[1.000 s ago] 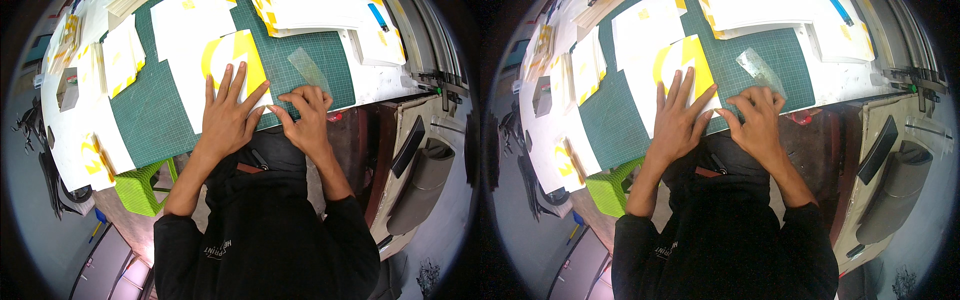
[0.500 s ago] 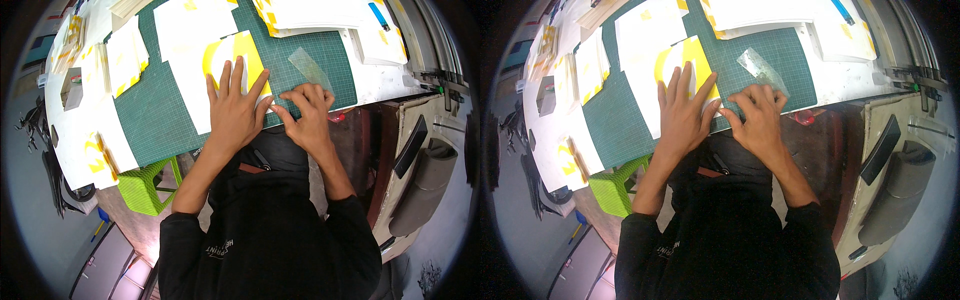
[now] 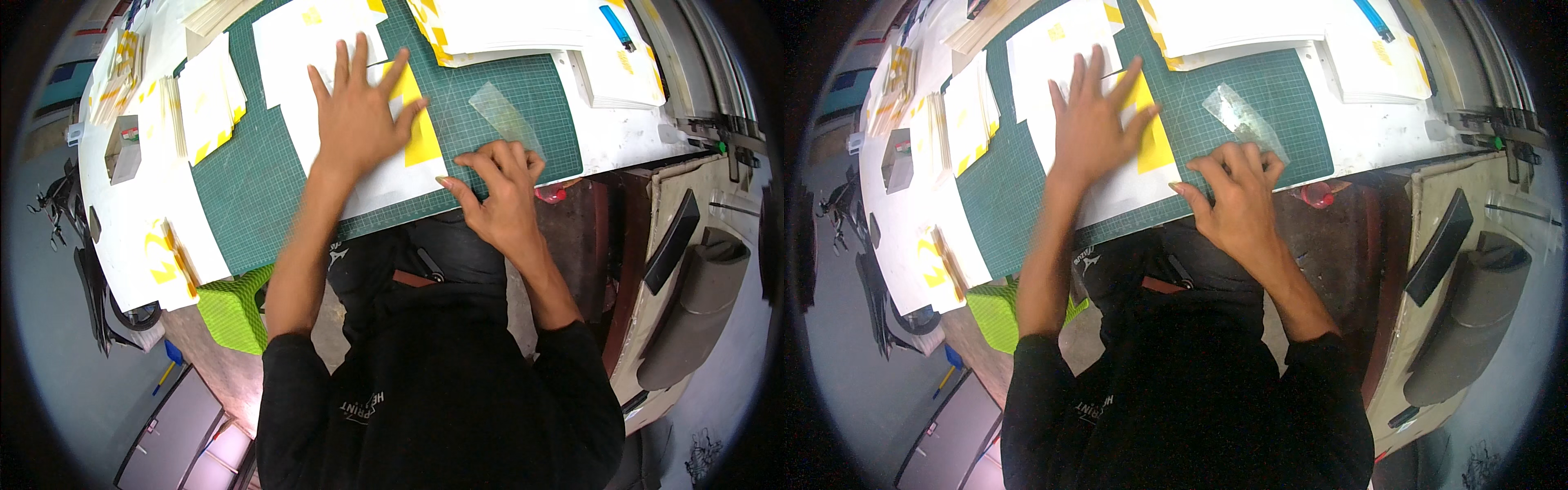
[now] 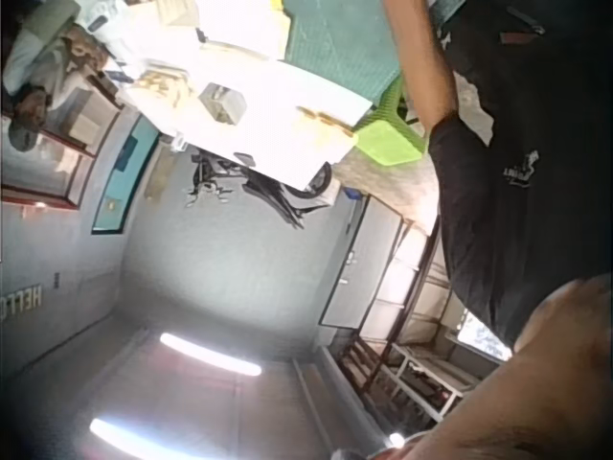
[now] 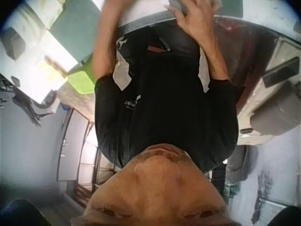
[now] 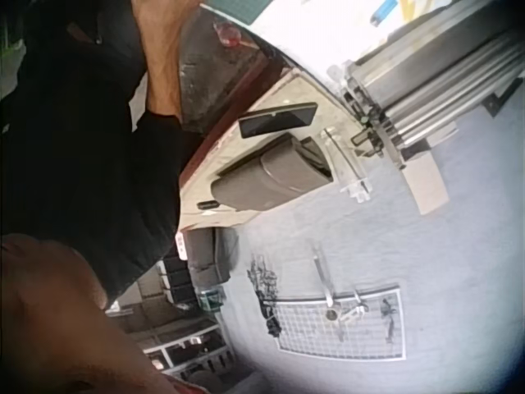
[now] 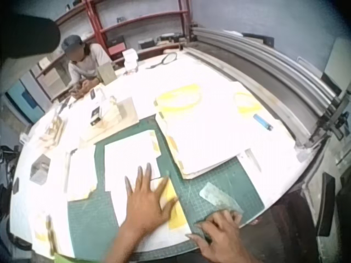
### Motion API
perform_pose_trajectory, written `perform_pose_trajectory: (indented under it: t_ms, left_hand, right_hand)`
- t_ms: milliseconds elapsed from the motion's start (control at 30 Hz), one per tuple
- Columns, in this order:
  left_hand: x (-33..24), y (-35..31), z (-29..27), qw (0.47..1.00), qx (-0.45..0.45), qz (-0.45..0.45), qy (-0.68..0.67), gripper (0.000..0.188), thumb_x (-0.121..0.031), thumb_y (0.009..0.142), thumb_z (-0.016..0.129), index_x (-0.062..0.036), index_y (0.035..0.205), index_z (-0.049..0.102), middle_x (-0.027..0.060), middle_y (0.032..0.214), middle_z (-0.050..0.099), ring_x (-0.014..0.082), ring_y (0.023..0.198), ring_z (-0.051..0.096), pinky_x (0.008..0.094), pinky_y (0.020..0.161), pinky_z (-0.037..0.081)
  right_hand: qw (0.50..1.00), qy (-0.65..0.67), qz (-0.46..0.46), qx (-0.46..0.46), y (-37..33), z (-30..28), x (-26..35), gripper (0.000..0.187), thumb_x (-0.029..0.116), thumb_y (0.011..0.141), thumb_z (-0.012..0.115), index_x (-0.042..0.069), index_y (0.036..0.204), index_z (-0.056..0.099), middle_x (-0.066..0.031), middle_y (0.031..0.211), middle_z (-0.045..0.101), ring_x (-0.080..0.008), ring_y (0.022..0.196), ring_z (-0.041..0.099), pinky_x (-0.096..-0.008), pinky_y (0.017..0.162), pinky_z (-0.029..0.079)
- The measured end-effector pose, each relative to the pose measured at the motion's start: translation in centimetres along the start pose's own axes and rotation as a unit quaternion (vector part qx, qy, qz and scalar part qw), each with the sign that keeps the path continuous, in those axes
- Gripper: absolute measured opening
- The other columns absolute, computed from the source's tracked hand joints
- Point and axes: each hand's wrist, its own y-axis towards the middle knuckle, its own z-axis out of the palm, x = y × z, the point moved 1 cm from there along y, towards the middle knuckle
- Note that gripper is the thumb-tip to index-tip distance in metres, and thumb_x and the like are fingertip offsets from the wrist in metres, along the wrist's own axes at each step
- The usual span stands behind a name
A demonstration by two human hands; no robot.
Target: The person repeatedly folds white paper sheets with yellow printed designs in half on a green cutting mat. They smooth each fold with their hands and stack the finished sheets into a pile on the left side of the table.
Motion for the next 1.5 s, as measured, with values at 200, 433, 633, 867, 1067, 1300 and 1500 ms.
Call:
perform_pose_trajectory:
  t_ms: [200, 433, 633, 867, 1067, 1300, 1500]
  left_hand:
    - [3.9, 5.4, 2.8, 0.998, -0.063, -0.015, 0.020, 0.076, -0.073, 0.094, 0.059, -0.0364, 0.159, 0.049, 0.0301, 0.170, 0.025, 0.0510, 0.160, 0.016, 0.0803, 0.119, 0.013]
    - [3.0, 4.5, 0.7, 0.984, -0.170, -0.026, -0.043, 0.061, -0.055, 0.097, 0.069, -0.0273, 0.150, 0.060, 0.0257, 0.166, 0.037, 0.0471, 0.157, 0.028, 0.0756, 0.120, 0.019]
    - [3.7, -7.9, -3.1, 0.987, -0.088, -0.012, -0.137, 0.039, -0.025, 0.098, 0.072, -0.0125, 0.135, 0.070, 0.0181, 0.153, 0.056, 0.0399, 0.147, 0.048, 0.0632, 0.122, 0.027]
    - [3.3, -12.8, -4.6, 0.991, 0.057, -0.030, -0.116, 0.050, -0.033, 0.104, 0.062, -0.0197, 0.152, 0.058, 0.0138, 0.168, 0.040, 0.0359, 0.158, 0.032, 0.0631, 0.127, 0.018]
    - [-0.6, -15.0, -5.8, 0.998, 0.006, -0.060, -0.033, 0.056, -0.034, 0.099, 0.068, -0.0153, 0.151, 0.058, 0.0236, 0.140, 0.055, 0.0400, 0.125, 0.053, 0.0662, 0.120, 0.027]
    - [0.4, -14.1, -5.7, 0.993, -0.025, -0.041, -0.106, 0.054, -0.030, 0.096, 0.073, -0.0138, 0.146, 0.062, 0.0199, 0.141, 0.055, 0.0393, 0.135, 0.050, 0.0651, 0.122, 0.026]
    - [0.6, -5.7, -2.4, 0.994, -0.015, 0.015, -0.105, 0.055, -0.033, 0.104, 0.062, -0.0145, 0.154, 0.052, 0.0148, 0.165, 0.041, 0.0361, 0.154, 0.036, 0.0614, 0.126, 0.023]
  right_hand:
    - [1.000, 0.001, -0.006, -0.008, -0.1, 0.1, 0.0, 0.028, 0.028, 0.085, 0.085, 0.009, 0.104, 0.077, -0.0055, 0.100, 0.061, -0.0263, 0.103, 0.054, -0.0483, 0.095, 0.029]
    - [1.000, 0.003, -0.007, -0.020, -0.2, 0.1, 0.1, 0.028, 0.027, 0.085, 0.086, 0.009, 0.104, 0.076, -0.0055, 0.099, 0.061, -0.0266, 0.104, 0.054, -0.0478, 0.096, 0.029]
    - [0.999, 0.006, -0.003, -0.033, -0.4, 0.4, -0.3, 0.029, 0.027, 0.084, 0.086, 0.009, 0.104, 0.076, -0.0059, 0.100, 0.062, -0.0272, 0.105, 0.055, -0.0475, 0.097, 0.030]
    - [0.999, -0.014, -0.010, -0.043, 0.0, 0.3, 0.0, 0.022, 0.020, 0.085, 0.084, 0.009, 0.102, 0.075, -0.0041, 0.100, 0.065, -0.0254, 0.103, 0.058, -0.0460, 0.097, 0.031]
    - [0.989, 0.030, -0.082, -0.120, 0.5, 0.9, 2.3, 0.017, 0.011, 0.087, 0.080, 0.009, 0.103, 0.074, -0.0050, 0.098, 0.069, -0.0250, 0.096, 0.062, -0.0452, 0.096, 0.034]
    - [0.987, -0.094, -0.102, -0.077, 0.9, 1.5, 1.6, 0.031, 0.016, 0.088, 0.080, 0.006, 0.117, 0.073, -0.0106, 0.125, 0.066, -0.0313, 0.115, 0.058, -0.0510, 0.100, 0.034]
    - [0.988, -0.114, -0.094, -0.045, -0.2, 1.7, 2.0, 0.032, 0.018, 0.091, 0.078, 0.007, 0.120, 0.073, -0.0112, 0.131, 0.064, -0.0318, 0.119, 0.056, -0.0533, 0.100, 0.034]
